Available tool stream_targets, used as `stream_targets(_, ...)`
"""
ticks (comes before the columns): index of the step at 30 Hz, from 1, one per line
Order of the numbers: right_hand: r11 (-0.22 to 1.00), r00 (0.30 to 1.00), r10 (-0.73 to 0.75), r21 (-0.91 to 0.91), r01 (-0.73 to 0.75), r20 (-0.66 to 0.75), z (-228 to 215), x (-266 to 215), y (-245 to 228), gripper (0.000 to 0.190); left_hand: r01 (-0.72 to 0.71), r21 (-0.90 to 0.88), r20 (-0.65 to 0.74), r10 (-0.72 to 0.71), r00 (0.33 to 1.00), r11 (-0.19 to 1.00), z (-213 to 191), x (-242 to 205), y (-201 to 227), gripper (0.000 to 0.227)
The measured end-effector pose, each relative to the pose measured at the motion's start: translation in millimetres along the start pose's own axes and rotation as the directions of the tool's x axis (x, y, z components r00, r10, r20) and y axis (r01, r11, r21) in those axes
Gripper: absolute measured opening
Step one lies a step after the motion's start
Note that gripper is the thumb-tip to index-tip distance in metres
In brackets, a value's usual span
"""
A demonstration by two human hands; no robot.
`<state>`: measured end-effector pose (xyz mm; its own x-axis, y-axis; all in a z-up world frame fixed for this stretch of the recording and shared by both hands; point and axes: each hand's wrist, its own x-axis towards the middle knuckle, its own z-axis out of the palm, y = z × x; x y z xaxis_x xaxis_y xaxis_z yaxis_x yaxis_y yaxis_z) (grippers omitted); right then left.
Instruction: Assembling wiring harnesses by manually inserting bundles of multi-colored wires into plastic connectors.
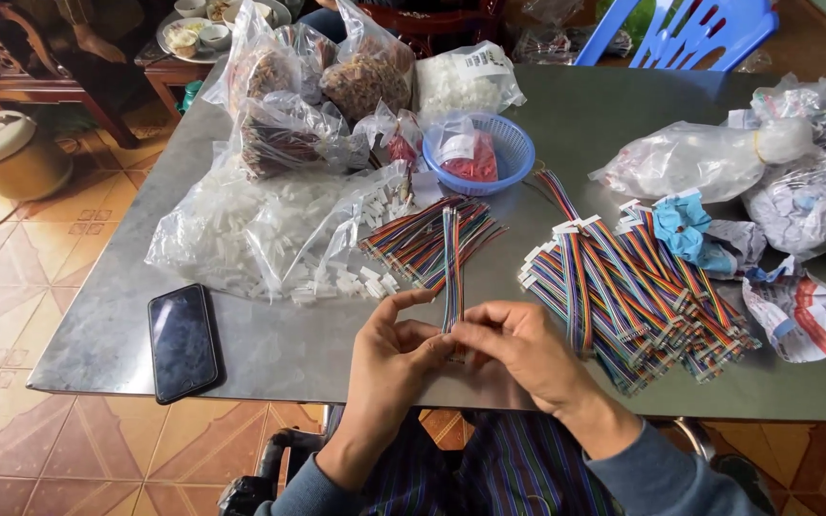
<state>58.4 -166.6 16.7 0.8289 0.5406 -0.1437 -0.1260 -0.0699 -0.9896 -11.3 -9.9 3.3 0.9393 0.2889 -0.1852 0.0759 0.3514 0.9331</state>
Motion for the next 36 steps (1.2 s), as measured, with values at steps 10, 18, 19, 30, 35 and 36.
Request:
stream_targets(10,0.991,0.991,-0.073,0.1,0.084,-0.114,6.5,-1.4,23.7,0.011,0.02,0.098,-0.023,-0.018,1.0,0.995,3.0,-3.9,-1.6,0.056)
stream_targets(18,0.918,0.937,0.175,0.394,-0.045,-0.301,14.9,-11.1,21.4,0.012,-0.031,-0.02,0.079,0.033,0.996,0.999,-1.7,-0.5,-6.5,0.059)
stream_targets(19,0.918,0.937,0.173,0.394,-0.042,-0.303,13.1,-11.1,20.9,0.012,-0.033,-0.02,0.082,0.034,0.996,0.999,-2.4,-1.8,-4.5,0.059)
stream_targets(30,0.881,0.944,0.265,0.448,-0.153,-0.197,10.0,-16.4,20.8,0.007,-0.049,0.162,0.226,0.012,0.974,0.986,-0.2,-10.8,10.7,0.073)
stream_targets(35,0.876,0.938,0.303,0.438,-0.204,-0.17,12.2,-18.7,9.8,0.007,-0.046,0.169,0.239,0.005,0.971,0.985,-0.4,-11.7,11.8,0.077)
stream_targets(36,0.877,0.943,0.298,0.432,-0.209,-0.148,11.2,-18.8,10.4,0.006,-0.047,0.181,0.241,0.002,0.971,0.982,-1.3,-11.6,10.6,0.079)
